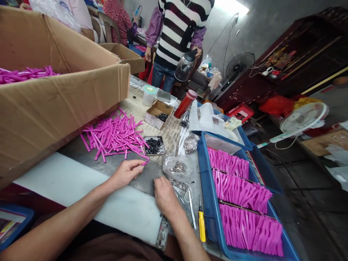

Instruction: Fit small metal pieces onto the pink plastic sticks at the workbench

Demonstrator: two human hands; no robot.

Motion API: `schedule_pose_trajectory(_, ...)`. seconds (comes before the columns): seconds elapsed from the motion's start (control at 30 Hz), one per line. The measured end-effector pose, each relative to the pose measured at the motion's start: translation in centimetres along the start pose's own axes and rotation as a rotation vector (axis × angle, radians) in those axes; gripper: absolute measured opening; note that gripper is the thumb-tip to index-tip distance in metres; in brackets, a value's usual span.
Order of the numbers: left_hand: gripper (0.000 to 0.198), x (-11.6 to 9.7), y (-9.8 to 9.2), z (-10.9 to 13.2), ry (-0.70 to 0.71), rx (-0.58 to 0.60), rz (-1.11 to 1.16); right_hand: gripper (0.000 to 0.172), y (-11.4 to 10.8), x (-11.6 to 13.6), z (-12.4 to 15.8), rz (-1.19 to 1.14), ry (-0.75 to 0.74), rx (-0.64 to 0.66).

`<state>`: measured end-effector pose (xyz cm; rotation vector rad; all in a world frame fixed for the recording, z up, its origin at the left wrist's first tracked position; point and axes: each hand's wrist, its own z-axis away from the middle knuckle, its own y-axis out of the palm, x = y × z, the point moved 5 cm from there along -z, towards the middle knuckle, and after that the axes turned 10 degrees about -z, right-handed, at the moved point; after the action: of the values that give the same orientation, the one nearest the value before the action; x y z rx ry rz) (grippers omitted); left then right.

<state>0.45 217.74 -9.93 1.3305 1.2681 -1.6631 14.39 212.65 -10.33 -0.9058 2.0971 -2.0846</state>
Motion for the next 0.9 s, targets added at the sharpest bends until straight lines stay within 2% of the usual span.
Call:
schedule_pose_trajectory(0.3,0.02,-0.1,-0.1,0.1,-0.004,0.003,0.024,0.018,-1.4,-0.5,-0.2,-0.244,0.009,-0.125)
schedule_pose_trajectory(0.43,0.019,-0.1,0.0,0.1,0.005,0.007,0.031,0.017,-1.6,-0.6,-0.3,-0.237,0.039,-0.083)
schedule_pose_trajectory(0.73,0.019,0.0,0.0,0.0,-0.008,0.006,0.021,0.013,-1.0,-0.3,-0.5,-0.136,-0.004,-0.029)
schedule_pose_trajectory(0.9,0.019,-0.3,0.0,0.1,0.014,-0.01,0.003,0.015,-0.4,-0.2,-1.0,-0.056,0.062,0.06)
